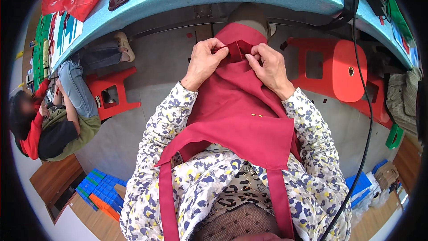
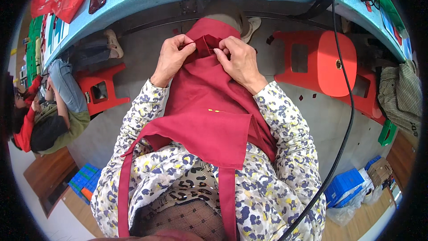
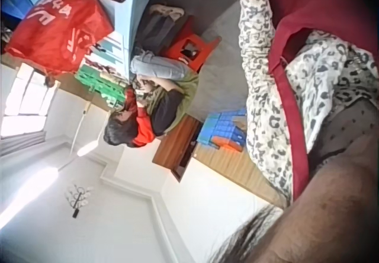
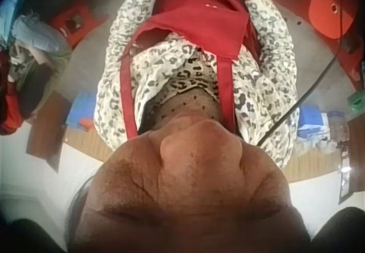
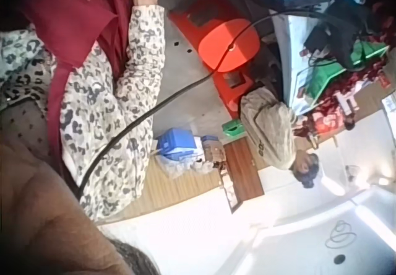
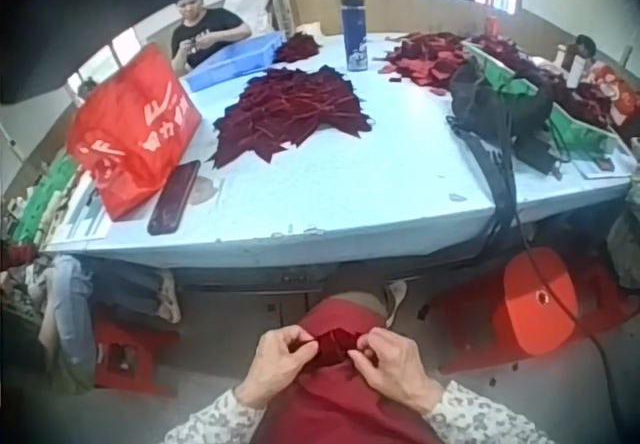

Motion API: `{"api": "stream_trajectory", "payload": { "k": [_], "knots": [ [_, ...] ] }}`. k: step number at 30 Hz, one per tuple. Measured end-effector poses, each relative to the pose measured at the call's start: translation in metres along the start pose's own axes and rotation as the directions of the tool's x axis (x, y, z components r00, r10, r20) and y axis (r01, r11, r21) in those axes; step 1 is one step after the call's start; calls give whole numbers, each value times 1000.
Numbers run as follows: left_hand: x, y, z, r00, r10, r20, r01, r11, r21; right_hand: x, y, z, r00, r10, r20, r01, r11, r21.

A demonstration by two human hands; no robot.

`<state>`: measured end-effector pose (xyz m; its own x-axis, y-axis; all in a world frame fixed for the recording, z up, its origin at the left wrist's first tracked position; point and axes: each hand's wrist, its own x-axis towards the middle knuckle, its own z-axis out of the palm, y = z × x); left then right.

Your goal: Fold and align the edges of a red fabric apron piece.

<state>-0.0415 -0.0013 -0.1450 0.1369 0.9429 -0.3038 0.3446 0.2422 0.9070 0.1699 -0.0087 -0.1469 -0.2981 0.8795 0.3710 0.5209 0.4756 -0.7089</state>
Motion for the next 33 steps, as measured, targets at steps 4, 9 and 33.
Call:
{"api": "stream_trajectory", "payload": {
  "k": [4,9,33],
  "knots": [
    [-4,5,6,989,89,-114,-97,993,-65,0,-4,2,986,168,25,-169,977,128],
    [-5,11,4,977,127,-173,-156,974,-164,2,-8,2,959,272,74,-282,931,231],
    [-17,23,6,946,324,25,-323,946,-32,-5,-11,-4,996,75,49,-81,989,127]
  ]
}}
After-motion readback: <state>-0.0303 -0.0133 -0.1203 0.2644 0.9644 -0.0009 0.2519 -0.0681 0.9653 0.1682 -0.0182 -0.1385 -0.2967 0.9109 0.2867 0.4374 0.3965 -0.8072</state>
